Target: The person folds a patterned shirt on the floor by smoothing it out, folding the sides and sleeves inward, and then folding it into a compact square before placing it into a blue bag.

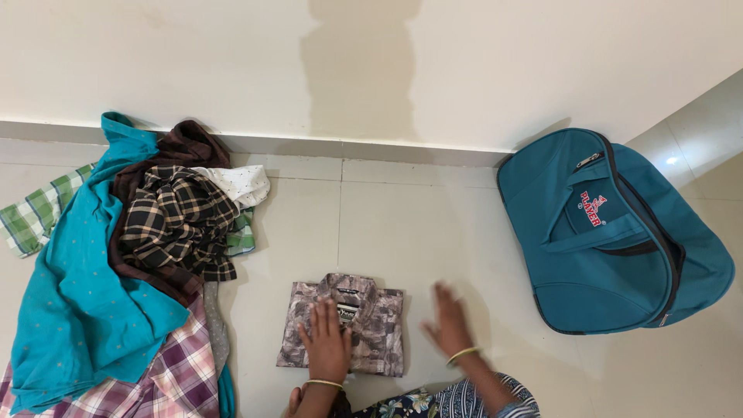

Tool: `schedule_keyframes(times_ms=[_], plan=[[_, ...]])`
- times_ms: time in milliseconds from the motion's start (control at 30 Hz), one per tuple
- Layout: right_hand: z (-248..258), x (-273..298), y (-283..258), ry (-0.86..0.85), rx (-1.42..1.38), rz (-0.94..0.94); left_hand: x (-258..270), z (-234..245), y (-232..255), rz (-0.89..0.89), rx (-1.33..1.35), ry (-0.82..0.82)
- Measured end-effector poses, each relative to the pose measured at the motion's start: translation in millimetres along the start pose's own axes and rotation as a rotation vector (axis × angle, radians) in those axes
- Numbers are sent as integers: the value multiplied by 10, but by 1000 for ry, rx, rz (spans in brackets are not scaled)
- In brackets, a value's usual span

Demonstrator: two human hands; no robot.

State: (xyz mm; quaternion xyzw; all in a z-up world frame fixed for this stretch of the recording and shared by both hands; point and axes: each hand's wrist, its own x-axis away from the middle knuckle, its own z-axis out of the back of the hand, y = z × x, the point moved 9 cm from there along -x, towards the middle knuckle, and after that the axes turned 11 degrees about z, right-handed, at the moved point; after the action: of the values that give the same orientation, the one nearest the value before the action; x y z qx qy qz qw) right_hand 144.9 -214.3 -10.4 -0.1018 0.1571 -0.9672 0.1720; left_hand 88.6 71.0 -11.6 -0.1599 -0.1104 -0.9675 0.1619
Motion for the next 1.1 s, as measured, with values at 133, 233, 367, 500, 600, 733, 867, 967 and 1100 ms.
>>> schedule_keyframes(times_ms=[133, 233, 367, 500, 600, 733, 867, 967, 1100], plan=[[1647, 14, 929, 450, 410, -123, -53, -126, -397, 248, 299, 123], [2731, 332, 1479, 535, 755, -372, 21, -341, -644, 330, 599, 251], [3232, 847, 2124, 809, 495, -405, 154, -764, -790, 289, 967, 397], [3172, 972, 2748, 691, 268, -477, 166, -1059, -938, 470, 908, 314], [3102, 946, 2704, 650, 224, -404, 200, -1113, -1029, 562, 963, 298], [3050, 835, 2386, 587, 83, -413, 192, -1222, -1097, 690, 1065, 224], [2870, 831, 1898, 610, -147, -388, 232, -1537, -1029, 911, 1284, -35], [2650, 907, 1475, 638, -296, -330, 188, -1346, -1005, 749, 1244, 166], [2402, 1076, 734, 643, -405, -214, 261, -1621, -1039, 1100, 1221, -69]])
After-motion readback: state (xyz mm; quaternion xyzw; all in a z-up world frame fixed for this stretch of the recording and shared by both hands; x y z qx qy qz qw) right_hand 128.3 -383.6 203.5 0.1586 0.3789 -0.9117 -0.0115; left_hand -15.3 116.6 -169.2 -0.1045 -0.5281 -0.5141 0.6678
